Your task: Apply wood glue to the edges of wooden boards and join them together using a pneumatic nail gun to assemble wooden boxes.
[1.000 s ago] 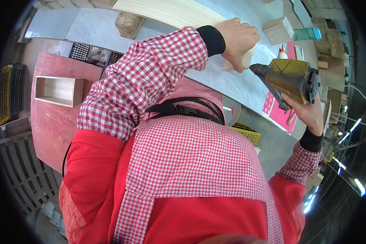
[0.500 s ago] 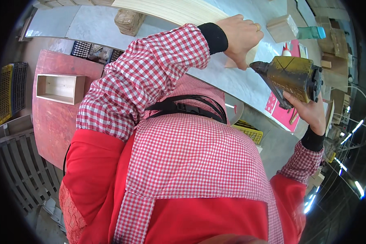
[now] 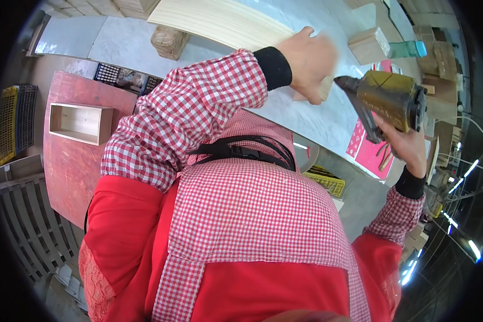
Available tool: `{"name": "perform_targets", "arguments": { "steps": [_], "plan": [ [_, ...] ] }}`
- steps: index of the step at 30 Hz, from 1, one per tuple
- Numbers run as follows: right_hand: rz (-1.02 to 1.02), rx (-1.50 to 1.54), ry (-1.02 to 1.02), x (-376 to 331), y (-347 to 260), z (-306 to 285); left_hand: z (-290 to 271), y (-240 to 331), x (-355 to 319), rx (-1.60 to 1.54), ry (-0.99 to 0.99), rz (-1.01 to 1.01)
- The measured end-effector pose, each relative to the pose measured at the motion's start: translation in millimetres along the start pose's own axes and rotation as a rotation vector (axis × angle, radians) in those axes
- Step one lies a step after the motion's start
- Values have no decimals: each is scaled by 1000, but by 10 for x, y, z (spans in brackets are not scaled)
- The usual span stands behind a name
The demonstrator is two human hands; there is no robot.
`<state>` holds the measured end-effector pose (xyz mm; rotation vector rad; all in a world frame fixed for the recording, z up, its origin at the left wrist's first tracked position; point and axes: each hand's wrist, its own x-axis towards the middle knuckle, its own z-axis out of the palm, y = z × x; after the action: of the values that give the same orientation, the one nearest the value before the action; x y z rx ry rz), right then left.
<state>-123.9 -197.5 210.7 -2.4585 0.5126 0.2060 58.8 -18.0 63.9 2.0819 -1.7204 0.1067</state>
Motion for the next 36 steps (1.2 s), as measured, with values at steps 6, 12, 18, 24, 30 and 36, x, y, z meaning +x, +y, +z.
{"name": "perform_targets", "arguments": {
  "steps": [6, 12, 18, 24, 30, 36],
  "plan": [
    [-7, 64, 31, 206, 56, -51, -54, 25, -37, -21, -42, -59],
    [-6, 39, -5, 318, 29, -74, -71, 6, -30, -58, -51, -53],
    [6, 46, -12, 359, 18, -76, -57, 5, -31, -57, -37, -44],
    [5, 32, -35, 409, 37, -116, -48, 3, -20, -66, -41, -42],
    [66, -68, -53, 417, -79, -149, -62, 35, -33, -84, -58, -35],
    [2, 8, 100, 343, 155, -73, -65, -10, -30, -45, -64, -4]
  ]
}}
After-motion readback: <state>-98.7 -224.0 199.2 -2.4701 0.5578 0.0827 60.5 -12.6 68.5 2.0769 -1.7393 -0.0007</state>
